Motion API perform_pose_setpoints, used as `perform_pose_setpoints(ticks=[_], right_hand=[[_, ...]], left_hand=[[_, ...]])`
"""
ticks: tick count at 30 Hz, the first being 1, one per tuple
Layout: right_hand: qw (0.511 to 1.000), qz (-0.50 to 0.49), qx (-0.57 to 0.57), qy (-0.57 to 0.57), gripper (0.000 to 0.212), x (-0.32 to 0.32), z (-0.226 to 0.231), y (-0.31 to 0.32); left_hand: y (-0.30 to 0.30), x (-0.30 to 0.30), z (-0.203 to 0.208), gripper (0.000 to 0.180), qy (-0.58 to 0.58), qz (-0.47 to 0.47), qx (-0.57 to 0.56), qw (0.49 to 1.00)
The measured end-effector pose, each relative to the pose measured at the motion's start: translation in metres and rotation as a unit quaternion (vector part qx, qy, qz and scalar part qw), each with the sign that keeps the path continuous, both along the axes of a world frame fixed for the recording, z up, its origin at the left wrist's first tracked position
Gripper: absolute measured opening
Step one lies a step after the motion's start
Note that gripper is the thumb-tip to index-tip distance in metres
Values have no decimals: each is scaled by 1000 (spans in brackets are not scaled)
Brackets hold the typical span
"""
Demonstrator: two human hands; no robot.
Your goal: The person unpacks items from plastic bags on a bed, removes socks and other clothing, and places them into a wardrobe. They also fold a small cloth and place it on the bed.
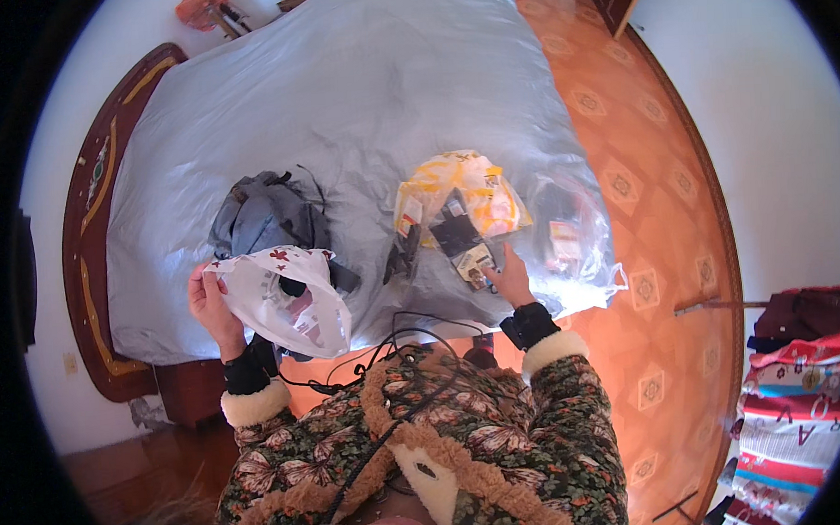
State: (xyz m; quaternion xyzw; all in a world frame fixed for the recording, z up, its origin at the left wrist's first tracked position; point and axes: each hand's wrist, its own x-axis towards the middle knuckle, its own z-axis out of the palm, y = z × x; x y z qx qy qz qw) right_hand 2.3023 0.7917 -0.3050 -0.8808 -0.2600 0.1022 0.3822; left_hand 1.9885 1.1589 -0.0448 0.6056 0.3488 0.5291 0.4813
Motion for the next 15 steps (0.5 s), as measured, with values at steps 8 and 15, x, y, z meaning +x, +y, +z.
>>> perform_pose_setpoints(ticks=[8, 15], right_hand=[[984, 60, 57, 156, 30, -45, 63, 9], [834, 14, 308, 457, 25, -120, 97, 60]], left_hand=[[17, -86, 6, 9, -14, 62, -14, 998], [31, -130, 9, 9, -49, 71, -27, 996]])
